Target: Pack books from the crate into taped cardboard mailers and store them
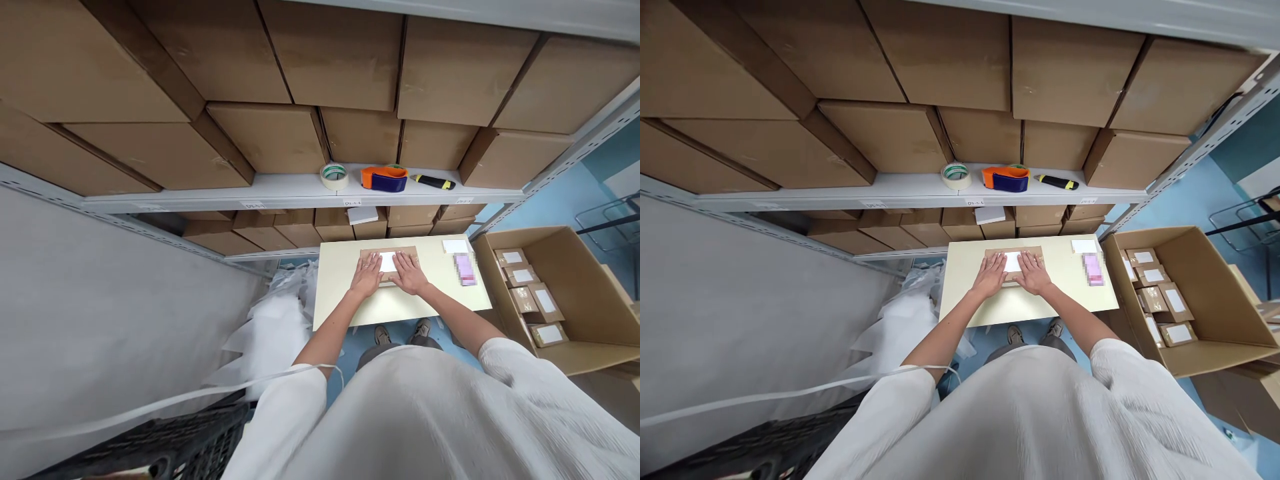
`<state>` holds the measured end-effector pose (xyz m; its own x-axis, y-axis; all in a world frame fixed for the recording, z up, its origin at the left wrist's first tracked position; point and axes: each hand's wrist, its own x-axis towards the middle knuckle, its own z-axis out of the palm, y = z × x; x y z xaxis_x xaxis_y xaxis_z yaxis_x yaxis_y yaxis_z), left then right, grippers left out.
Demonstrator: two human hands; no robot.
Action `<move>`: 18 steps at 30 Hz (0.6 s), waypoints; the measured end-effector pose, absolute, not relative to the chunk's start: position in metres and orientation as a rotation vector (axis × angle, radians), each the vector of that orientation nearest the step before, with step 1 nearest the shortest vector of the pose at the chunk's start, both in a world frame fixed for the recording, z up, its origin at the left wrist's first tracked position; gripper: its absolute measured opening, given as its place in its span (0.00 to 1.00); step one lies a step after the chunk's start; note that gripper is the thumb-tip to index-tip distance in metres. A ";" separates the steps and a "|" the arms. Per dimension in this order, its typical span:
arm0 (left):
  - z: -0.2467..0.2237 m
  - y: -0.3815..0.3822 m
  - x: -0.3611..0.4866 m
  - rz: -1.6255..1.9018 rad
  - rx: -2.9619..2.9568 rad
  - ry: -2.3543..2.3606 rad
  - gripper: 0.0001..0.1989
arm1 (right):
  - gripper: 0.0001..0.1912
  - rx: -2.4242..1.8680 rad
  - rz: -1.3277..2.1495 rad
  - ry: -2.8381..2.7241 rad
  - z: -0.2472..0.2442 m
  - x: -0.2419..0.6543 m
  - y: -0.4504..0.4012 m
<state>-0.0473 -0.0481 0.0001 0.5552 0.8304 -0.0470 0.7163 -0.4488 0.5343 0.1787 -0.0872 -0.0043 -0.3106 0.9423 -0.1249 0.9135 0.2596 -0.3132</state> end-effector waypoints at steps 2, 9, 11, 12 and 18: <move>0.001 -0.049 -0.047 0.292 2.281 1.265 0.33 | 0.45 -1.843 0.488 -2.400 -0.005 0.177 -0.087; 0.001 -0.056 -0.048 0.280 2.141 1.547 0.38 | 0.48 -2.157 0.438 -2.097 -0.004 0.180 -0.094; -0.001 -0.058 -0.051 0.307 2.060 1.632 0.40 | 0.47 -2.241 0.420 -1.963 -0.002 0.187 -0.098; -0.002 -0.059 -0.052 0.326 2.011 1.660 0.41 | 0.46 -2.269 0.425 -1.912 0.000 0.191 -0.100; -0.004 -0.061 -0.047 0.349 1.778 1.669 0.39 | 0.39 -2.277 0.634 -1.776 0.007 0.195 -0.106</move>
